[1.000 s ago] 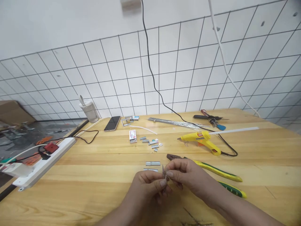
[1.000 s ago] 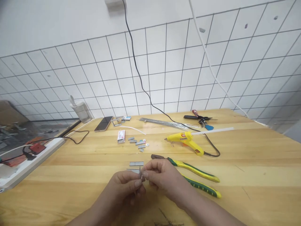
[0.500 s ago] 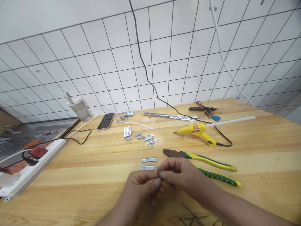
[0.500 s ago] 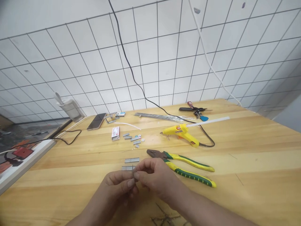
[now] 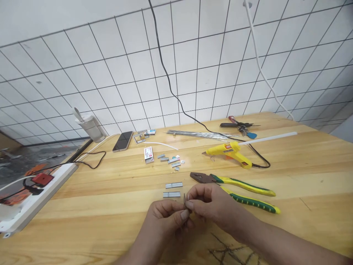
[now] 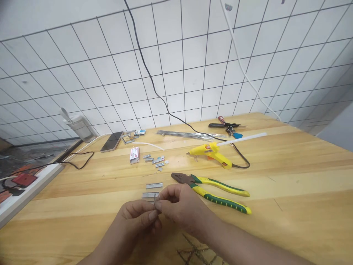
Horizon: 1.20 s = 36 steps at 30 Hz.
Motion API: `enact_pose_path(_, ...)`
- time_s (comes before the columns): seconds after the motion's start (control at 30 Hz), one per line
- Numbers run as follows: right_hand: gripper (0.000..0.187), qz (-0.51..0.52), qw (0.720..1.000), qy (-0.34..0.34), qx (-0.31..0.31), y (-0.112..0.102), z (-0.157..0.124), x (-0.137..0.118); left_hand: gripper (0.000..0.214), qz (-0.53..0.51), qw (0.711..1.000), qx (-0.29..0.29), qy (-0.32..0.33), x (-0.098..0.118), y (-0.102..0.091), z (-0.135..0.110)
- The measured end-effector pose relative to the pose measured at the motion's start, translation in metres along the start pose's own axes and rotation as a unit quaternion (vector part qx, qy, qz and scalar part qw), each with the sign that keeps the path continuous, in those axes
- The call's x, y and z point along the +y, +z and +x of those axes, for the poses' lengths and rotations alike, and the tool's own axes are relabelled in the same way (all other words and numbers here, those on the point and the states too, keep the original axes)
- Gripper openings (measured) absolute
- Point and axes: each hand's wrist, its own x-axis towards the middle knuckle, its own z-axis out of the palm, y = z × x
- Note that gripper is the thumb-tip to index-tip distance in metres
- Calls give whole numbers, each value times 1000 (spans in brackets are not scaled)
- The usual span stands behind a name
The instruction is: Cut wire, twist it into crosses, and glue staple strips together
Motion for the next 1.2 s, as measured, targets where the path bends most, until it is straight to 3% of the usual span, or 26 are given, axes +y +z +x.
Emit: enact_pose_path(1.2, 22, 71, 997, 4, -10, 3, 5, 15, 27, 15, 1000, 26, 6, 3, 1, -4)
